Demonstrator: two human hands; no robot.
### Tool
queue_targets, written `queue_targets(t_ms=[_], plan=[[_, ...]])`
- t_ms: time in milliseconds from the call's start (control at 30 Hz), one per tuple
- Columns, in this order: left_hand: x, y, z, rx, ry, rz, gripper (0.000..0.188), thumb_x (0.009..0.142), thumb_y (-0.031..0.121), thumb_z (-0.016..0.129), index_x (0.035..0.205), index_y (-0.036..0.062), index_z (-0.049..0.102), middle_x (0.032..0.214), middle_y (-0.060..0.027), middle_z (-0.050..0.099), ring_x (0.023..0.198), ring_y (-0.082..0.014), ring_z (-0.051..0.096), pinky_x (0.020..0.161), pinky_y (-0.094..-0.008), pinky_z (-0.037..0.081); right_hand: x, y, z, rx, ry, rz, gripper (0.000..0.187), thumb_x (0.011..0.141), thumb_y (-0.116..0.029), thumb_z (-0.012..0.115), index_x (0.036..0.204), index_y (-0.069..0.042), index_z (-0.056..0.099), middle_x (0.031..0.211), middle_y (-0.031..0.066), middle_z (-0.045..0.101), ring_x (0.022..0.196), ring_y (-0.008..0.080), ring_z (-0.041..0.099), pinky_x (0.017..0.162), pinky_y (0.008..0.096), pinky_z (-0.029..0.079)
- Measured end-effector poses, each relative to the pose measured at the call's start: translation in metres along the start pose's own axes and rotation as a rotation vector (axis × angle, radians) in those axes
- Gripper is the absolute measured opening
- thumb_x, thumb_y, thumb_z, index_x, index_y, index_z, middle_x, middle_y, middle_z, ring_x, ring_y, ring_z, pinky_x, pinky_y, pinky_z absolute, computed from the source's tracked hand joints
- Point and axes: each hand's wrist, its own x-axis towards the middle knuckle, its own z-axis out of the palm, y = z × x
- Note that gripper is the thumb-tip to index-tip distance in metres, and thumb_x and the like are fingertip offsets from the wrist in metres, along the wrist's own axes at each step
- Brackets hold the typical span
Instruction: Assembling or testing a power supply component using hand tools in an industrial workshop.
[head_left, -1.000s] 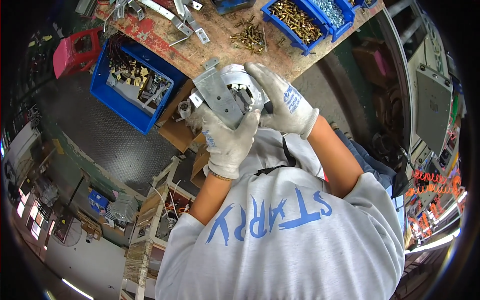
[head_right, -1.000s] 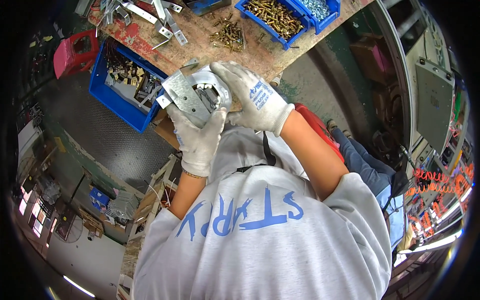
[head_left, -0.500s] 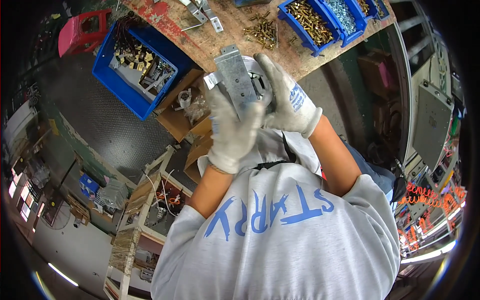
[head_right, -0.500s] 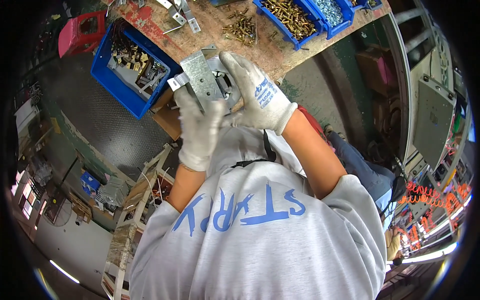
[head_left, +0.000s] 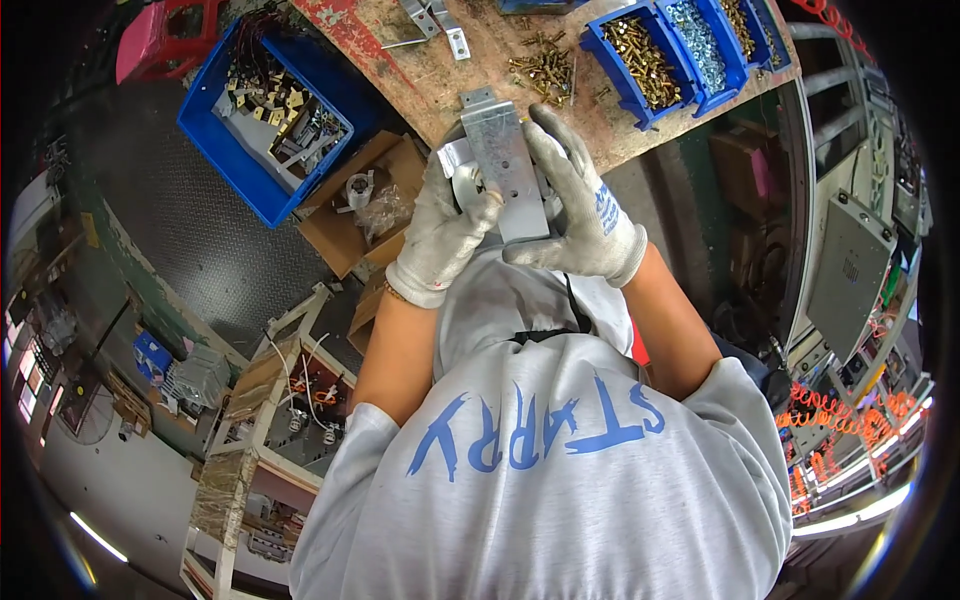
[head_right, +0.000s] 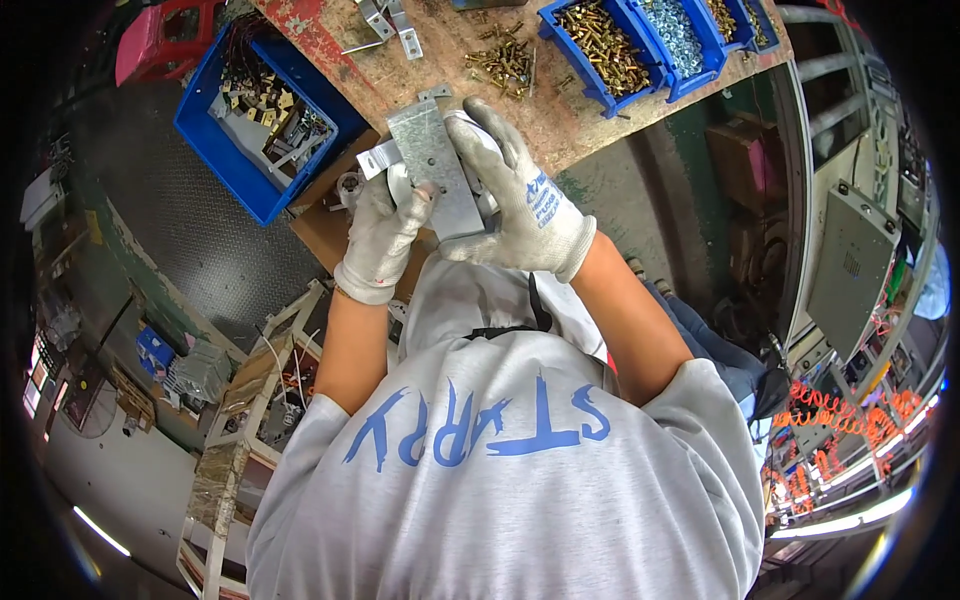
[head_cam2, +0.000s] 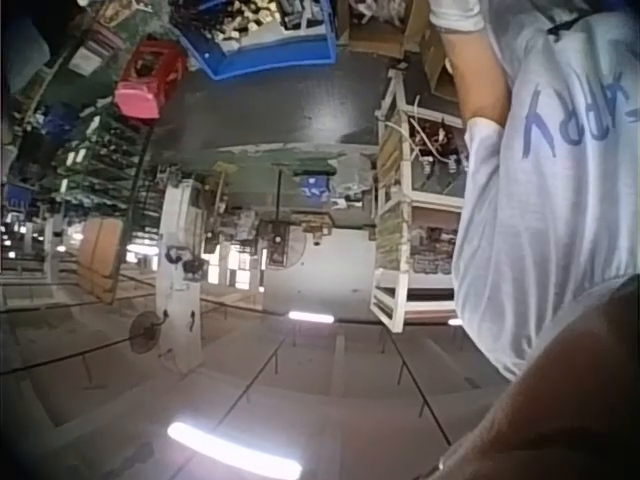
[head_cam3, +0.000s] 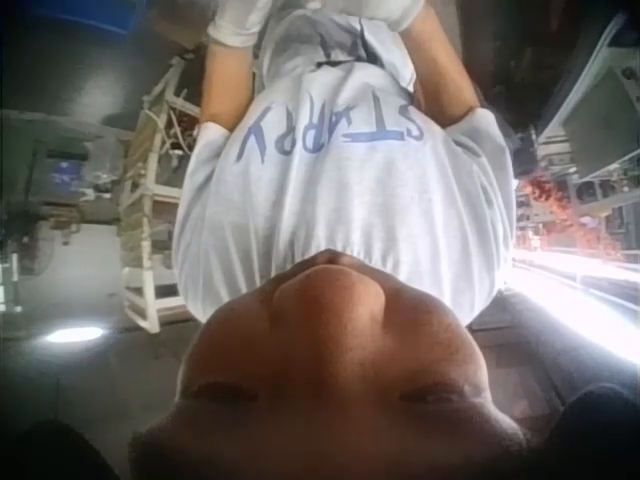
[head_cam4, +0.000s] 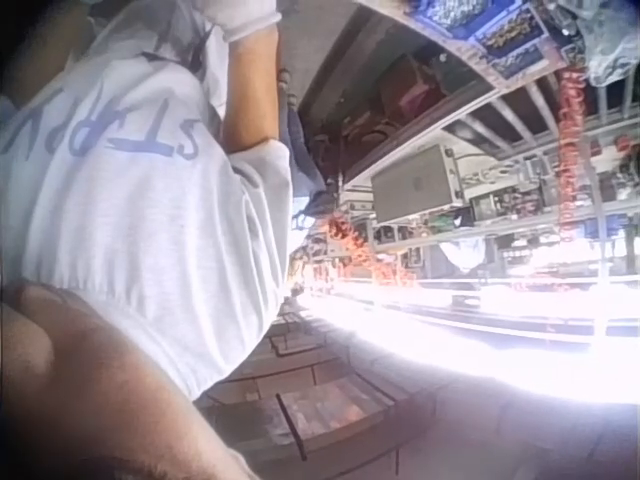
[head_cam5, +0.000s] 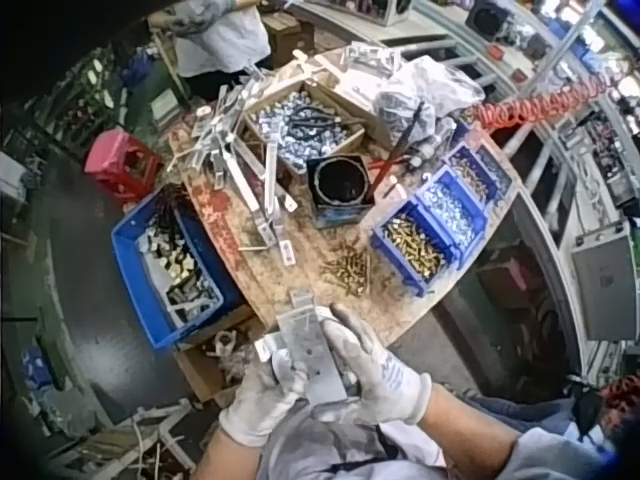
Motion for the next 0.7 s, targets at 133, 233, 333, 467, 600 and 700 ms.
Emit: queue_targets(t_ms=[133,233,333,467,600,700], plan=[[0.003,0.016,0.008,-0.145,0.019,-0.043,0.069,0.085,0.012,0.073,0.141,0.0045,0.036,0.123,-0.0061,0.054,0.109,-0.0149,0.053,0.093,-0.0299,0.047,0.001,-0.004,0.003,0.047,0.093,-0.055,0.112,0.057,-0.031,0.092,0.146,0.001,0.032,0.149,0.0272,0.031,0.142,0.0476,0.022,0.114,0.0554,0.023],[0.006,0.027,0.013,-0.184,0.009,-0.044,0.073,0.083,0.012,0.074,0.142,0.0004,0.033,0.127,-0.0094,0.053,0.114,-0.016,0.052,0.097,-0.0317,0.046,-0.002,0.0,0.001,0.025,0.052,-0.017,0.122,0.056,-0.051,0.09,0.148,0.0,0.027,0.155,0.0305,0.016,0.143,0.0471,0.02,0.115,0.0547,0.019],[0.009,0.027,0.009,-0.127,-0.018,0.002,0.077,0.081,0.014,0.077,0.141,-0.0028,0.033,0.128,-0.011,0.052,0.115,-0.0164,0.052,0.098,-0.0322,0.046,0.011,-0.007,-0.011,-0.066,0.081,-0.048,0.115,0.05,-0.039,0.089,0.144,-0.001,0.035,0.149,0.0246,0.034,0.14,0.0479,0.026,0.113,0.0582,0.022],[0.007,0.02,0.0,-0.112,-0.043,0.045,0.082,0.079,0.02,0.08,0.142,-0.0021,0.033,0.128,-0.0109,0.052,0.115,-0.0167,0.052,0.098,-0.0322,0.046,0.047,-0.03,-0.037,-0.472,-0.194,-0.085,0.106,0.051,-0.038,0.085,0.141,-0.005,0.041,0.146,0.0222,0.038,0.137,0.0406,0.034,0.113,0.0579,0.023],[0.007,0.012,0.0,-0.245,-0.044,0.017,0.079,0.082,0.029,0.079,0.142,0.0007,0.036,0.13,-0.0096,0.051,0.115,-0.0162,0.052,0.097,-0.0312,0.045,0.054,-0.024,-0.039,-0.384,-0.228,-0.173,0.104,0.052,-0.033,0.086,0.141,-0.006,0.041,0.139,0.0242,0.043,0.131,0.0401,0.042,0.112,0.0584,0.025],[0.009,0.006,0.0,-0.046,-0.022,0.163,0.077,0.085,0.037,0.076,0.142,0.003,0.038,0.132,-0.0095,0.049,0.117,-0.0156,0.05,0.097,-0.0299,0.045,0.047,-0.015,-0.036,-0.241,-0.112,-0.211,0.104,0.051,-0.031,0.088,0.141,-0.004,0.041,0.135,0.026,0.044,0.128,0.042,0.044,0.11,0.0593,0.028]])
